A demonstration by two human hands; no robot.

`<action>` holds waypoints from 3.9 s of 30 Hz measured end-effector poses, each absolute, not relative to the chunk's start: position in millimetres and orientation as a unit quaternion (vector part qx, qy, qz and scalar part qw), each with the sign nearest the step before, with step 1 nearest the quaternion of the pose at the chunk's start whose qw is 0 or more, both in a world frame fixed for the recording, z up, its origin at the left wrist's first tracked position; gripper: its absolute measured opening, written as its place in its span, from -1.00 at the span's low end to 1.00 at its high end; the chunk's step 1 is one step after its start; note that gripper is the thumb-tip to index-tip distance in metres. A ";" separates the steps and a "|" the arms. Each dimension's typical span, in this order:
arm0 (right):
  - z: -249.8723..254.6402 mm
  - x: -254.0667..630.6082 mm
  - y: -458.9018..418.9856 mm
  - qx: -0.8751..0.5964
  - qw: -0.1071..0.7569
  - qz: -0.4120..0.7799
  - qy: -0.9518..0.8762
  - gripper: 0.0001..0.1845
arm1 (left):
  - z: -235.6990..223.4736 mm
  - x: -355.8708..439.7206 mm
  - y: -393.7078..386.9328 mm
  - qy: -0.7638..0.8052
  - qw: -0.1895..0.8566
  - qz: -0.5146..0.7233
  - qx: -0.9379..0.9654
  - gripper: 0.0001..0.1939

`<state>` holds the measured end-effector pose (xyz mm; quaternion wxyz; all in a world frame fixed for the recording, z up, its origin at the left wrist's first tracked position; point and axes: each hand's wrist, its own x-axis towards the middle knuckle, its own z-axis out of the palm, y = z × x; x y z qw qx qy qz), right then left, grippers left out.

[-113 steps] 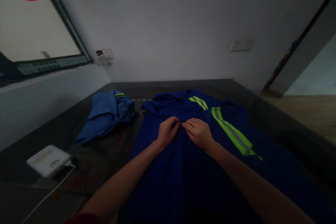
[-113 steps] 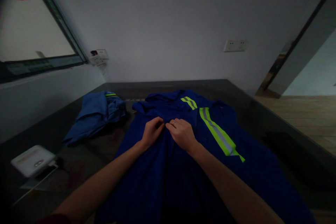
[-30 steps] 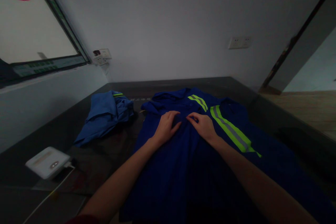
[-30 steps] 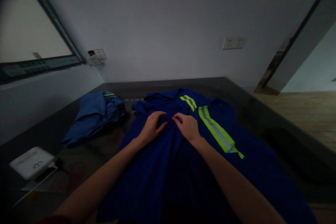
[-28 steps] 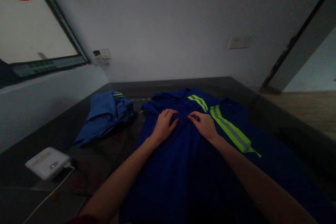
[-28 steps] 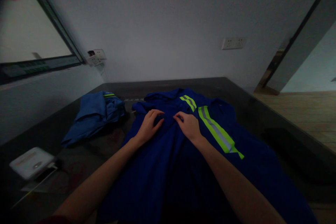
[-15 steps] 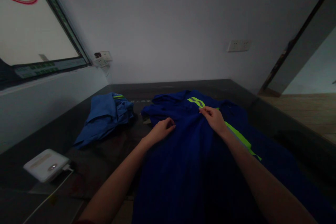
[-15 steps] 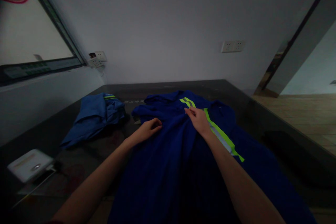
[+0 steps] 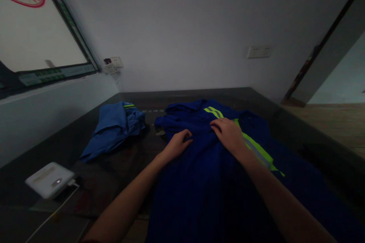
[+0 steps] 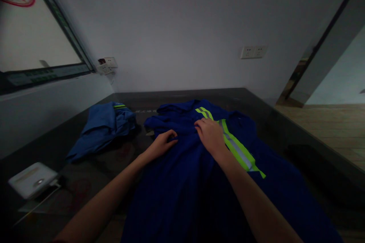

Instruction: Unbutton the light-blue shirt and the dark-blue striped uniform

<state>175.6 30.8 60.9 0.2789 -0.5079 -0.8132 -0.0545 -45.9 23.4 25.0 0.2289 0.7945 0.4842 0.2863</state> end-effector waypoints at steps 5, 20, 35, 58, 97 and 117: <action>48.0 152.6 23.8 -0.431 0.301 0.099 -0.845 -0.78 | 33.7 -39.3 17.4 0.413 0.280 0.357 0.789 -0.89; 45.4 159.0 34.5 -0.435 0.354 0.271 -0.782 -0.95 | 32.4 -37.6 16.1 0.443 0.189 0.348 0.805 -0.84; 48.8 160.4 32.4 -0.414 0.335 0.237 -0.812 -0.92 | 29.9 -33.6 17.1 0.445 0.298 0.368 0.760 -0.88; 46.8 157.6 28.2 -0.408 0.313 0.243 -0.822 -0.91 | 25.5 -30.8 15.5 0.449 0.269 0.351 0.777 -0.84; 43.2 143.4 14.9 -0.385 0.362 0.195 -0.826 -0.91 | 36.2 -23.1 -2.2 0.516 0.014 0.310 0.798 -0.84; 38.6 149.9 21.4 -0.401 0.413 0.135 -0.806 -0.93 | 31.5 -26.5 10.4 0.436 0.339 0.432 0.713 -0.78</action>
